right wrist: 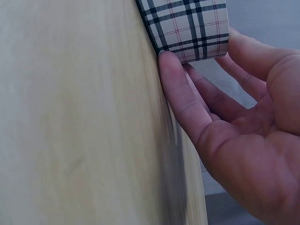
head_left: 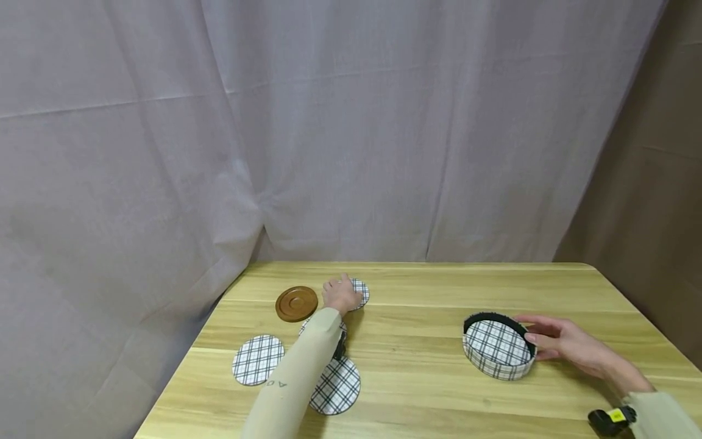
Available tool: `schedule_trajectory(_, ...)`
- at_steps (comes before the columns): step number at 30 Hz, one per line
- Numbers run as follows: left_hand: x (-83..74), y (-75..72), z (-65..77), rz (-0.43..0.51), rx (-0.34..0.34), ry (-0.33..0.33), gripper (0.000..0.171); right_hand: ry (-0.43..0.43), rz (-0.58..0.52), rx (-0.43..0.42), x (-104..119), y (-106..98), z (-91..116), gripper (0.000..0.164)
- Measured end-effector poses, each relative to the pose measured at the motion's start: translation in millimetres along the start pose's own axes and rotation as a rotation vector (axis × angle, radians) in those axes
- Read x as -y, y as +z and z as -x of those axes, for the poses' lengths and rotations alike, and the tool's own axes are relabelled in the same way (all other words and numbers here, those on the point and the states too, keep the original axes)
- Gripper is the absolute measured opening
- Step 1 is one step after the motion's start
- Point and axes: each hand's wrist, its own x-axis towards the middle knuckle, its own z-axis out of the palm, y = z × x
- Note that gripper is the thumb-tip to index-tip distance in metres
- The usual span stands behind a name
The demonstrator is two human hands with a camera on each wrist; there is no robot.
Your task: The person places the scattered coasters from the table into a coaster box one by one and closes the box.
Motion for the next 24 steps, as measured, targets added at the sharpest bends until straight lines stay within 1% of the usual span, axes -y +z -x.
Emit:
schedule_trajectory(4,-0.3,-1.6,0.9,-0.034,0.015,-0.016,0.064,0.010,0.001,-0.007,0.2,0.0,1.4,0.045)
schedule_trajectory(7,-0.2,-3.0,1.8,-0.055,0.019,-0.040,0.063,0.014,0.003,-0.010,-0.1,-0.5,2.8,0.044)
schedule_trajectory(11,-0.4,-4.4,2.1,-0.066,0.021,-0.059,0.068,0.009,0.001,-0.009,-0.3,-0.6,4.0,0.045)
schedule_trajectory(17,1.3,-3.5,-0.9,-0.037,-0.003,-0.072,0.075,-0.006,-0.005,0.004,-0.1,-0.1,4.3,0.046)
schedule_trajectory(24,4.1,-1.2,-4.7,0.035,-0.051,-0.055,0.080,-0.012,-0.012,0.006,-0.6,0.1,4.7,0.045)
